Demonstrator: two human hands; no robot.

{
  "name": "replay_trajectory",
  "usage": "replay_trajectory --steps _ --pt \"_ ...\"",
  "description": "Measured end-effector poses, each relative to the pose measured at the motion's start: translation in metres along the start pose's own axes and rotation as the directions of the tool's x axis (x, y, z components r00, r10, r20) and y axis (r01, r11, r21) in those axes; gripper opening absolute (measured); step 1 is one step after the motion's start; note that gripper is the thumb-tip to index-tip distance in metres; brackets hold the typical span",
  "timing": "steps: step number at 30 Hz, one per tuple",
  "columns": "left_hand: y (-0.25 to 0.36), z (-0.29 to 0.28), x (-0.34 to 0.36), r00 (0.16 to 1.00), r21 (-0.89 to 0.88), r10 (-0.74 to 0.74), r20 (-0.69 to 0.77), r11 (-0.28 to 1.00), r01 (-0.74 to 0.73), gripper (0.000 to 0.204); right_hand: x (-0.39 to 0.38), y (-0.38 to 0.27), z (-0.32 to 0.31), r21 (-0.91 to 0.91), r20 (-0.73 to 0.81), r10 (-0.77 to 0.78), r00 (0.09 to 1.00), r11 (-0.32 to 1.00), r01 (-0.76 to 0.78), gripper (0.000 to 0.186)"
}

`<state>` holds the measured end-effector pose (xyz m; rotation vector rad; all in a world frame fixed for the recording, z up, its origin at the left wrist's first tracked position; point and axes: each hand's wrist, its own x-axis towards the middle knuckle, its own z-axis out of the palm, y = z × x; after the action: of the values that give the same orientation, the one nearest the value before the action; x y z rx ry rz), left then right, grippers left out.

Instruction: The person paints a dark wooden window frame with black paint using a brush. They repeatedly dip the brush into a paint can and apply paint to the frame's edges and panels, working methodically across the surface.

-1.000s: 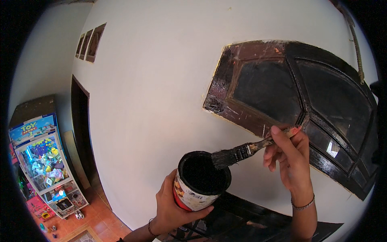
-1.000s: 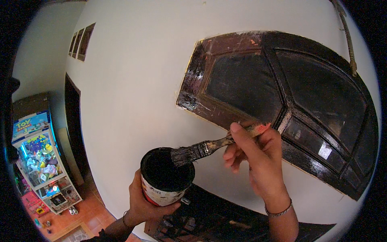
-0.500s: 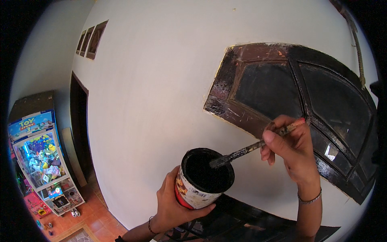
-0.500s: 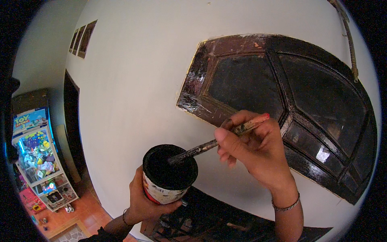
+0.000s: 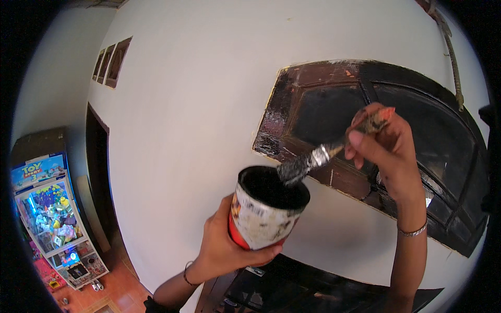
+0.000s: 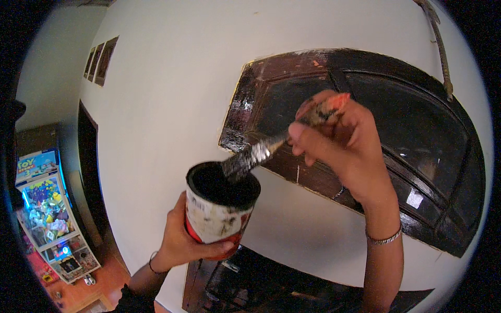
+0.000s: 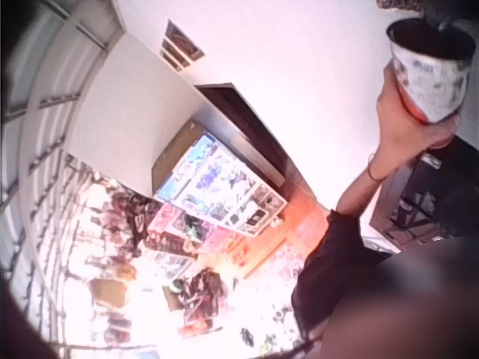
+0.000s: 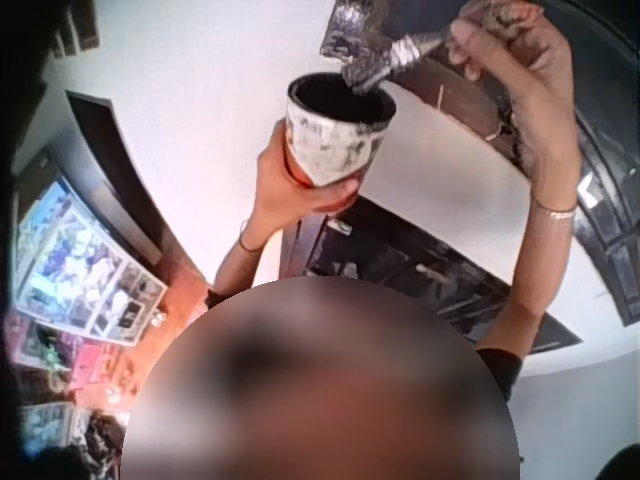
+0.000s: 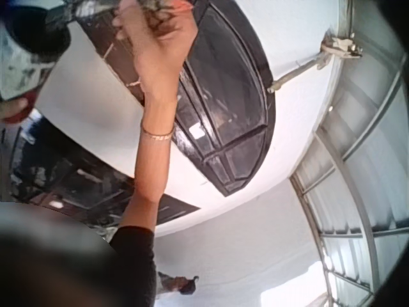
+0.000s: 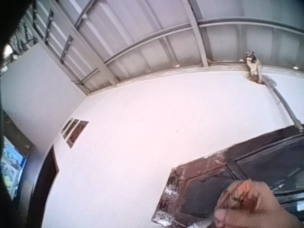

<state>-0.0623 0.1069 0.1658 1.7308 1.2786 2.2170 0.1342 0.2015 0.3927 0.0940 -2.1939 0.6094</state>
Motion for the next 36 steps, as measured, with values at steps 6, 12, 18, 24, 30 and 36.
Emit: replay_trajectory --steps 6,12,18,24,30,36 --pt "0.018 -0.003 0.063 0.987 -0.161 0.151 -0.045 0.974 -0.156 0.089 0.029 -0.006 -0.014 -0.072 -0.146 -0.045 0.988 0.997 0.034 0.021" --pt "0.038 -0.003 0.103 0.989 -0.254 0.147 0.004 0.957 -0.142 0.084 0.063 -0.007 -0.028 -0.088 -0.217 -0.095 0.971 0.993 0.078 0.024" --pt "0.045 -0.005 0.125 0.991 -0.298 0.134 0.023 0.947 -0.121 0.079 0.088 -0.001 -0.041 -0.118 -0.329 -0.134 0.935 0.988 0.1 0.024" --pt "0.048 -0.014 0.128 0.998 -0.278 0.063 -0.018 0.958 -0.065 0.078 0.106 0.011 -0.046 -0.207 -0.409 -0.177 0.895 0.973 0.098 0.026" --pt "0.042 -0.017 0.102 0.994 -0.188 0.093 -0.054 0.977 -0.102 0.083 0.111 0.028 -0.043 -0.385 -0.412 -0.23 0.882 0.921 0.061 0.031" --pt "0.027 -0.024 0.039 0.996 -0.17 0.046 -0.075 0.984 -0.058 0.094 0.106 0.025 -0.054 -0.765 -0.435 -0.537 0.723 0.643 0.017 0.024"
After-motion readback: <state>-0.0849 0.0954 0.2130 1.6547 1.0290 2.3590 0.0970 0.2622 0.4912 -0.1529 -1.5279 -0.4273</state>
